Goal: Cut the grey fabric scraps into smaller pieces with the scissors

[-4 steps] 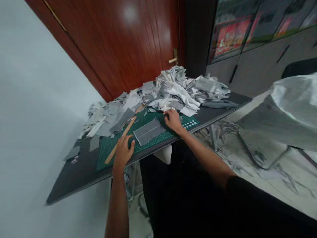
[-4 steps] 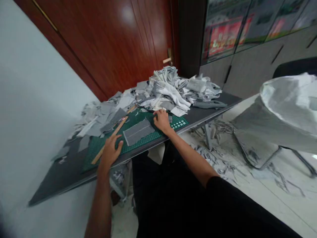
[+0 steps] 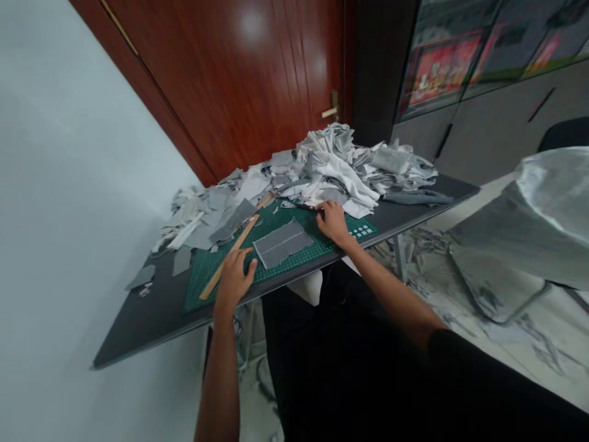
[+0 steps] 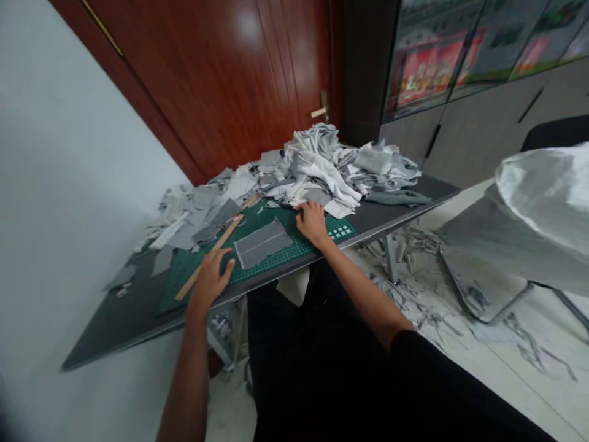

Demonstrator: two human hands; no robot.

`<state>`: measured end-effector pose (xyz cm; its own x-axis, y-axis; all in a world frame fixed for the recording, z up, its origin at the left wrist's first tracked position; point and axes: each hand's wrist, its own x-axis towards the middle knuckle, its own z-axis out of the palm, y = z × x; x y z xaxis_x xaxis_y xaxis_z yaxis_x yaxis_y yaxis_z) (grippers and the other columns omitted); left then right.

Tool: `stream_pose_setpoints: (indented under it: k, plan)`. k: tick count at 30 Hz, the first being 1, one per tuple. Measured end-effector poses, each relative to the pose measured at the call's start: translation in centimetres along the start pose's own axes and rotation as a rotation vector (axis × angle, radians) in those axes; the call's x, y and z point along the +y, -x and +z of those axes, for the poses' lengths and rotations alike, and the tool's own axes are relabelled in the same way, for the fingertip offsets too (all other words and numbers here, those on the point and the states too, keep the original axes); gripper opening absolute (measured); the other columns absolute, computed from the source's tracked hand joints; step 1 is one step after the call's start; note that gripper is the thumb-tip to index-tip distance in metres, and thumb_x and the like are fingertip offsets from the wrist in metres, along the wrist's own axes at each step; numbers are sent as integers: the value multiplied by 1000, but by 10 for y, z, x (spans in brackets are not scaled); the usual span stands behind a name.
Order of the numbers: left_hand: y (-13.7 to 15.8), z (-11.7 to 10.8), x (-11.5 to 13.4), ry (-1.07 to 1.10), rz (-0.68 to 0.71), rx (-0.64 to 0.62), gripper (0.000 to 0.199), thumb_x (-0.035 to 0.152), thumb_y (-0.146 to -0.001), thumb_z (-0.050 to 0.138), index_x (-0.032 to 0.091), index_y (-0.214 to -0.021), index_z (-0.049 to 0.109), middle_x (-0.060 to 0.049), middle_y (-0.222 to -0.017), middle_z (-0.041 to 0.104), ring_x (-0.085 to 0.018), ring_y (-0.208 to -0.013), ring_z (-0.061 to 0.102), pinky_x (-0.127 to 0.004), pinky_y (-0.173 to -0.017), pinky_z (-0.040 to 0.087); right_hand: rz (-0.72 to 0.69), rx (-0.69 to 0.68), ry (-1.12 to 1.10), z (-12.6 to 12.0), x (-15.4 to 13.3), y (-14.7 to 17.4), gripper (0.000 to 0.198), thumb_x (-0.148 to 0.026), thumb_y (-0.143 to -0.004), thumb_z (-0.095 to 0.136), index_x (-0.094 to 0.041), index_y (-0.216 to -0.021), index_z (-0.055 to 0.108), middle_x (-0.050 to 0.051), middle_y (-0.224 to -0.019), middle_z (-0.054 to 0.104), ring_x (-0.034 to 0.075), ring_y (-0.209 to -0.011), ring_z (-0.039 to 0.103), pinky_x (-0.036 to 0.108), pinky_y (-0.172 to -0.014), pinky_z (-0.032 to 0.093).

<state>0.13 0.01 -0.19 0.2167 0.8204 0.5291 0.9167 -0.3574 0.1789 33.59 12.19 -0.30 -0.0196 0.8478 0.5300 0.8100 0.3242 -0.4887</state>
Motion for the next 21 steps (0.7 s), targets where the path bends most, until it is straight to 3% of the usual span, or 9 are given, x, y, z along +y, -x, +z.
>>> stream_pose_setpoints:
  k: [6, 12, 16, 19, 21]
  plan:
    - [1, 2, -1, 12, -10, 11, 39, 48, -104, 45, 21, -128, 61, -15, -128, 69, -34, -127, 61, -54, -115, 46, 83, -213, 211, -23, 29, -14, 37, -20, -99, 48, -10, -127, 70, 23, -127, 67, 36, -121, 57, 44, -101, 43]
    - [1, 4, -3, 11, -35, 8, 40, 47, -104, 46, 20, -128, 62, -15, -128, 69, -34, -126, 60, -53, -114, 46, -14, -356, 370, -38, 25, -27, 39, -28, -100, 51, -7, -122, 75, 26, -130, 66, 38, -126, 56, 46, -104, 42]
    - [-4, 7, 0, -51, -152, -18, 41, 43, -106, 40, 18, -125, 67, -16, -127, 68, -35, -127, 59, -54, -113, 45, -59, -461, 479, -36, 7, -37, 45, -28, -101, 49, -1, -128, 73, 31, -136, 65, 40, -137, 51, 47, -109, 43]
    - [-13, 11, 11, -132, -292, -51, 43, 44, -105, 41, 17, -122, 71, -18, -126, 67, -38, -125, 58, -57, -111, 45, -65, -577, 471, -32, -3, -46, 47, -27, -99, 54, 1, -133, 71, 33, -137, 65, 38, -132, 60, 43, -105, 49]
    - [-21, 14, 21, -190, -398, -73, 42, 47, -101, 51, 17, -123, 71, -20, -129, 65, -42, -128, 56, -59, -110, 44, -81, -635, 452, -30, -6, -52, 47, -26, -94, 61, -1, -132, 72, 31, -132, 68, 37, -124, 67, 40, -100, 54]
